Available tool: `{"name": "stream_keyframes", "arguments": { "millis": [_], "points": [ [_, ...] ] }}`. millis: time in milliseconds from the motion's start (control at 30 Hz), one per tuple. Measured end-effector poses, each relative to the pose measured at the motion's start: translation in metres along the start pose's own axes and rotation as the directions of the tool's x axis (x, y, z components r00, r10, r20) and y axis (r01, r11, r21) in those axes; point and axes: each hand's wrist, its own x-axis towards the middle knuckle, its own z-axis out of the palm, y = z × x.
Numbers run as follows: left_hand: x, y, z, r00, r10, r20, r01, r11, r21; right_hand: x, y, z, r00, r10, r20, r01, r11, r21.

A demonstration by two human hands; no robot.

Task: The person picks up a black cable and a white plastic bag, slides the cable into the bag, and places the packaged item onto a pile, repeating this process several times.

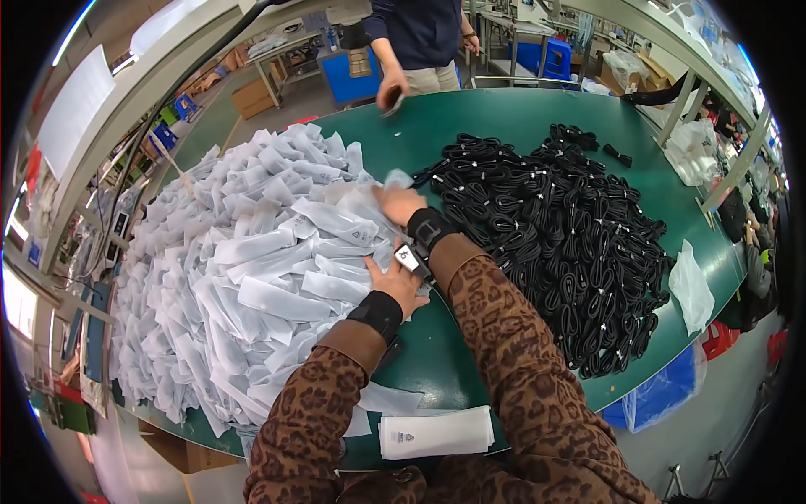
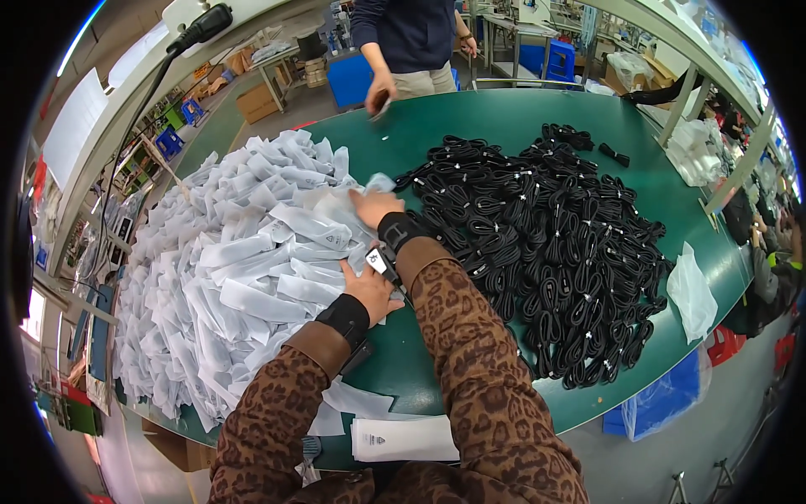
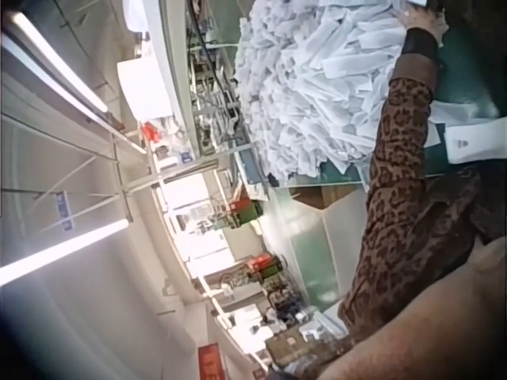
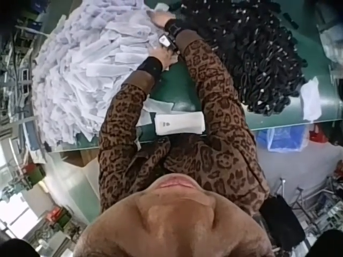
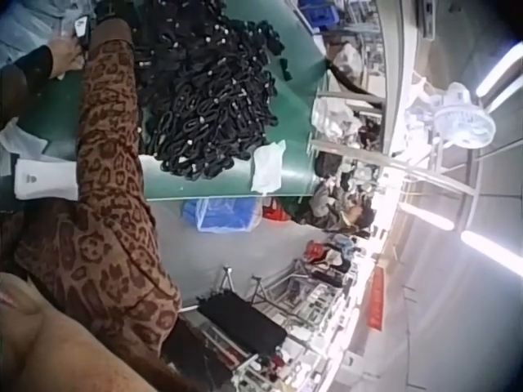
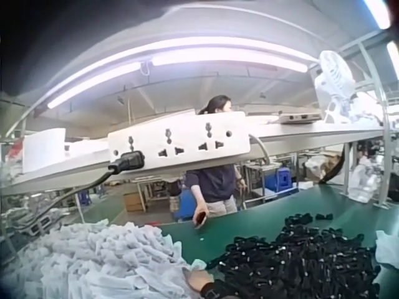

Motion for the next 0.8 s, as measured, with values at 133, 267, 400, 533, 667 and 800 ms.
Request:
{"name": "stream_keyframes", "arguments": {
  "millis": [133,267,400,533,667,800],
  "points": [
    [0.000,0.001,-0.012,0.982,-0.020,0.189,0.018,1.000,0.009,0.005,-0.002,0.014,0.929,-0.361,0.076,0.344,0.922,0.181],
    [0.006,-0.002,-0.003,0.996,0.000,0.092,0.004,0.999,-0.042,-0.001,0.009,0.015,0.948,-0.312,0.064,0.296,0.937,0.184],
    [0.004,-0.002,0.015,0.993,-0.018,-0.120,0.015,1.000,-0.028,-0.035,0.044,-0.016,0.927,-0.375,-0.009,0.330,0.825,-0.459],
    [0.007,-0.003,0.002,0.997,-0.025,-0.070,0.024,1.000,-0.006,-0.107,0.095,-0.042,0.814,-0.581,0.011,0.434,0.595,-0.677],
    [0.007,-0.005,0.001,0.998,-0.020,-0.064,0.018,0.999,-0.031,-0.126,0.102,-0.046,0.855,-0.518,0.023,0.389,0.612,-0.688],
    [-0.010,-0.006,-0.012,0.993,0.014,-0.121,-0.033,0.987,-0.157,-0.139,0.082,-0.044,0.908,-0.420,0.001,0.308,0.665,-0.680]
  ]
}}
